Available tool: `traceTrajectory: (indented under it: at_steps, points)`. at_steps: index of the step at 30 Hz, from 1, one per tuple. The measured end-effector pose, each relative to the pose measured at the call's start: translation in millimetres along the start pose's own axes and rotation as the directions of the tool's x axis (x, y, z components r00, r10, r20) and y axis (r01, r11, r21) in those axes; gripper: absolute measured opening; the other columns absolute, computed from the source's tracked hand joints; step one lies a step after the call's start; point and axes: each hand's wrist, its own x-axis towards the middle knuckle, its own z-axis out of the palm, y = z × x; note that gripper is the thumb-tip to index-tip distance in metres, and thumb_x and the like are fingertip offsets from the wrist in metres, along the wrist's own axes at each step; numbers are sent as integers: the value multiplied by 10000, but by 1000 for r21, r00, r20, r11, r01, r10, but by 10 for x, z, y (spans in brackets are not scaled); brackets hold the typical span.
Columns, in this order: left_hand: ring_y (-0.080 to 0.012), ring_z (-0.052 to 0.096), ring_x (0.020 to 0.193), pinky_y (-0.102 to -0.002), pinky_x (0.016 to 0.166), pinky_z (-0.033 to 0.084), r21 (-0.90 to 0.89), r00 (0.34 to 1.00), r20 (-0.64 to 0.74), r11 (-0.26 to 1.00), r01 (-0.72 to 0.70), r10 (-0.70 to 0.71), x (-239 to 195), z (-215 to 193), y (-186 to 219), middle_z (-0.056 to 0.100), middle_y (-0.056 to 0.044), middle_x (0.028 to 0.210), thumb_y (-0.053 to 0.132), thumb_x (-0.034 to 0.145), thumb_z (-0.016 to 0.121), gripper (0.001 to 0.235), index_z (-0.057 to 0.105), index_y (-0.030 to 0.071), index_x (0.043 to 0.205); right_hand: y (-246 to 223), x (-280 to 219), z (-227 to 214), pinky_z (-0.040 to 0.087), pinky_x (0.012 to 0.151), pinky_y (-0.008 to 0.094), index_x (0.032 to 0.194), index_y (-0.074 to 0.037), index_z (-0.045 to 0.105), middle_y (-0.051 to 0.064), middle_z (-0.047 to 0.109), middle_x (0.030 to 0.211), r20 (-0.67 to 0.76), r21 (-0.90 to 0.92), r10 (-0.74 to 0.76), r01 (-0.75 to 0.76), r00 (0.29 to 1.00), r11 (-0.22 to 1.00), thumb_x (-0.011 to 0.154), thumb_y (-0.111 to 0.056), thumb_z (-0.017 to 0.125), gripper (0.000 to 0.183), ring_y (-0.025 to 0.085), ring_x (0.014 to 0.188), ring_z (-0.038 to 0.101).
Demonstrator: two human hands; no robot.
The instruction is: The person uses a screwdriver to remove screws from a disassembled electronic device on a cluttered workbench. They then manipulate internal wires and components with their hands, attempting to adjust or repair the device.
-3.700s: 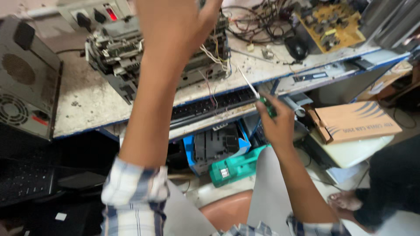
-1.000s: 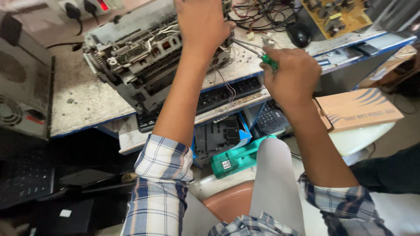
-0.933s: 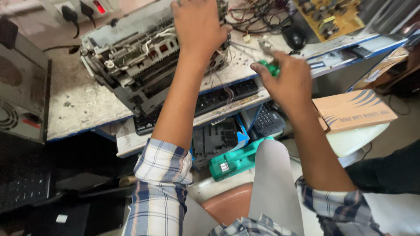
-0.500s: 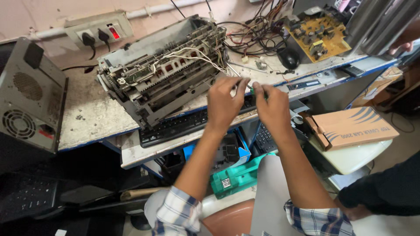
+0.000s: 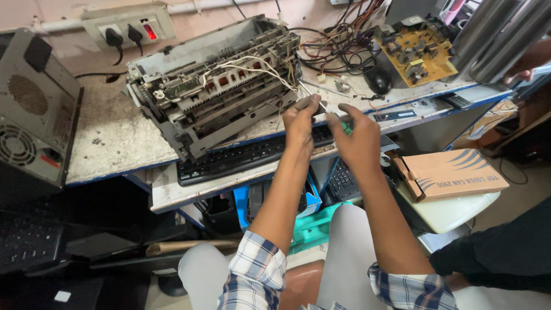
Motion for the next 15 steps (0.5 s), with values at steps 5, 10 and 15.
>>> traceTrajectory:
  at_steps: [5, 10, 15]
  points:
    - [-71, 630, 811, -243, 725, 450, 19, 997, 41, 998, 66, -66, -153, 61, 161, 786, -25, 953, 240, 916, 713, 270, 774, 40, 1087, 25, 31, -10, 573, 815, 342, 1074, -46, 778, 125, 761, 960, 61, 64, 132, -136, 989, 989, 933, -297, 817, 291, 229, 875, 770]
    - [-188, 627, 851, -369, 798, 459, -101, 997, 14, 991, 82, -81, -162, 87, 135, 730, -97, 959, 202, 981, 775, 268, 736, -45, 1078, -239, -15, -95, 531, 785, 400, 1058, -49, 833, 150, 749, 925, -101, -170, -135, 117, 986, 979, 815, -200, 866, 288, 309, 867, 699]
    - [-134, 670, 886, -286, 847, 487, -54, 999, 54, 998, 8, -5, -88, 85, 109, 780, -72, 950, 247, 909, 768, 293, 767, 0, 1066, -109, 44, -86, 548, 802, 363, 1073, -10, 774, 166, 758, 956, 13, -16, 60, -60, 998, 998, 881, -302, 844, 356, 282, 868, 727]
